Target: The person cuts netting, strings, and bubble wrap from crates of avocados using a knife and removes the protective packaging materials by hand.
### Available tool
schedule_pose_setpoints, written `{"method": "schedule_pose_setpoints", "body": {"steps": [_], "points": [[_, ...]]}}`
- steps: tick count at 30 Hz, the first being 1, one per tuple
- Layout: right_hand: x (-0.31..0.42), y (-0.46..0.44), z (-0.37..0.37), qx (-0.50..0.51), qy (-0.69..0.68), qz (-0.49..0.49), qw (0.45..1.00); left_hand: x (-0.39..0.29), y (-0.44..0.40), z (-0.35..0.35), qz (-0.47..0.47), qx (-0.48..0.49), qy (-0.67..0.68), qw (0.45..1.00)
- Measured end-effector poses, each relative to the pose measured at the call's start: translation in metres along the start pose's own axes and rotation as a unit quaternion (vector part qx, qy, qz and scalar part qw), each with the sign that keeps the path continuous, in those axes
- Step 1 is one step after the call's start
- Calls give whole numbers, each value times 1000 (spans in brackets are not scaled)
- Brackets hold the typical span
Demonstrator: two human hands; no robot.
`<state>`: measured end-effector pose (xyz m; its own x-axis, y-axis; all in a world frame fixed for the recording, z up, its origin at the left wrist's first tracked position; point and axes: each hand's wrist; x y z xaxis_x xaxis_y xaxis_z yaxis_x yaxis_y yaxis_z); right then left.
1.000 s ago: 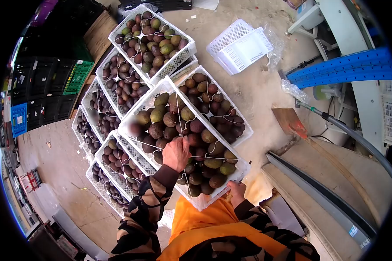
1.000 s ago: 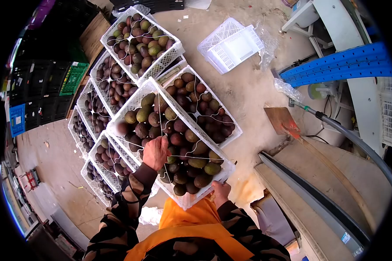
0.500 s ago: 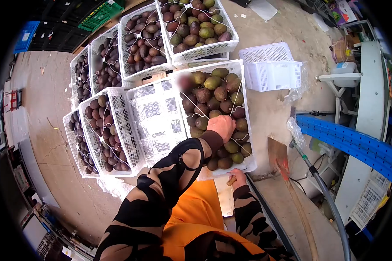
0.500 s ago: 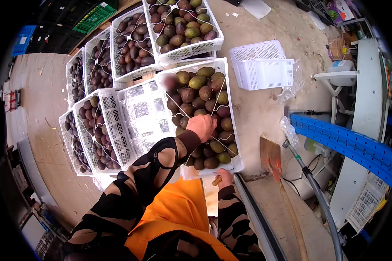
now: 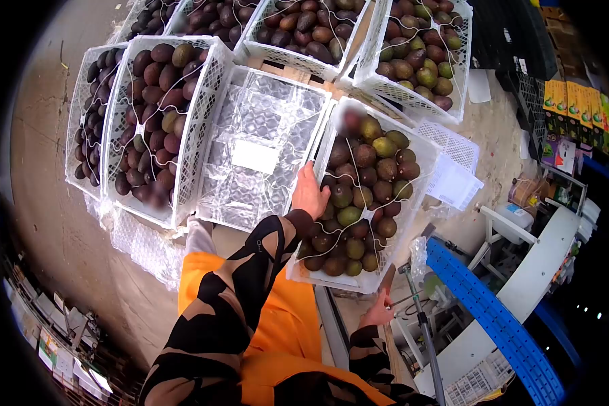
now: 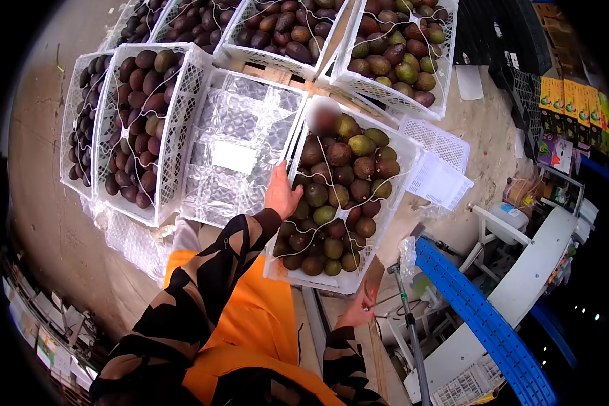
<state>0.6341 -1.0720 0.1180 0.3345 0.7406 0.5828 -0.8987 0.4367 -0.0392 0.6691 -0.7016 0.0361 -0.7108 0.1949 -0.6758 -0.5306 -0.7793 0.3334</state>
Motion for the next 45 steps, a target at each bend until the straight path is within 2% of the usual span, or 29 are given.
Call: {"method": "schedule_pose_setpoints", "body": {"steps": [2,3,4,6,7,9,11,13,14,17,20,23,25,30,32,33,34,35,36,39,40,43,45], "points": [[99,-30,-38,103,-77,22,991,1,-8,2,35,108,-37,993],[114,-53,-66,132,-16,63,989,1,-8,2,51,166,-55,983],[124,-76,-91,158,42,103,981,12,-4,-11,10,95,-42,994],[136,-96,-127,210,133,258,934,6,2,6,0,126,-39,991],[132,-110,-134,207,155,255,932,1,5,17,-5,142,-39,989],[117,-132,-136,201,207,248,925,-10,20,29,-40,108,-15,993],[116,-137,-135,210,153,258,931,-22,24,42,-18,139,-34,990],[114,-141,-137,212,117,262,934,-19,15,40,-14,122,-37,992],[112,-145,-139,200,136,293,925,-16,13,38,-13,118,-40,992],[136,-134,-145,221,116,233,940,-7,-10,31,-33,100,-51,993],[130,-147,-159,221,206,264,916,-3,-25,24,-40,106,-50,992],[149,-136,-151,238,222,252,911,-4,-20,32,-16,128,-54,990],[143,-140,-154,228,238,288,899,-3,-17,37,12,137,-55,989],[143,-134,-156,235,233,288,899,3,-32,38,-23,179,-68,981],[152,-123,-151,238,206,283,906,4,-27,46,-26,171,-35,984],[152,-117,-147,229,216,255,914,5,-24,50,-28,165,-18,986],[146,-113,-139,220,227,226,922,12,-12,49,-12,156,60,986],[141,-110,-129,210,240,196,927,22,8,42,3,154,62,986],[133,-105,-132,184,208,182,943,26,24,43,19,151,64,986],[132,-121,-135,347,140,210,903,34,42,37,28,178,48,982],[126,-122,-136,353,65,132,924,33,39,38,37,204,36,978],[131,-111,-122,320,56,138,936,20,24,61,41,248,6,968],[135,-106,-113,321,44,103,940,12,28,68,38,259,-3,965]]}}
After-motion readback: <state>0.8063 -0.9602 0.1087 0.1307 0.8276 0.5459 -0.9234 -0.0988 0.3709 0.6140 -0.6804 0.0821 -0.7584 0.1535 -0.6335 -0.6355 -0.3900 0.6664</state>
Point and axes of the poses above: each hand's wrist, its own y-axis away from the middle knuckle, its own z-axis out of the back of the hand, x = y × z, and after that the axes turned 9 degrees about -y, right-handed
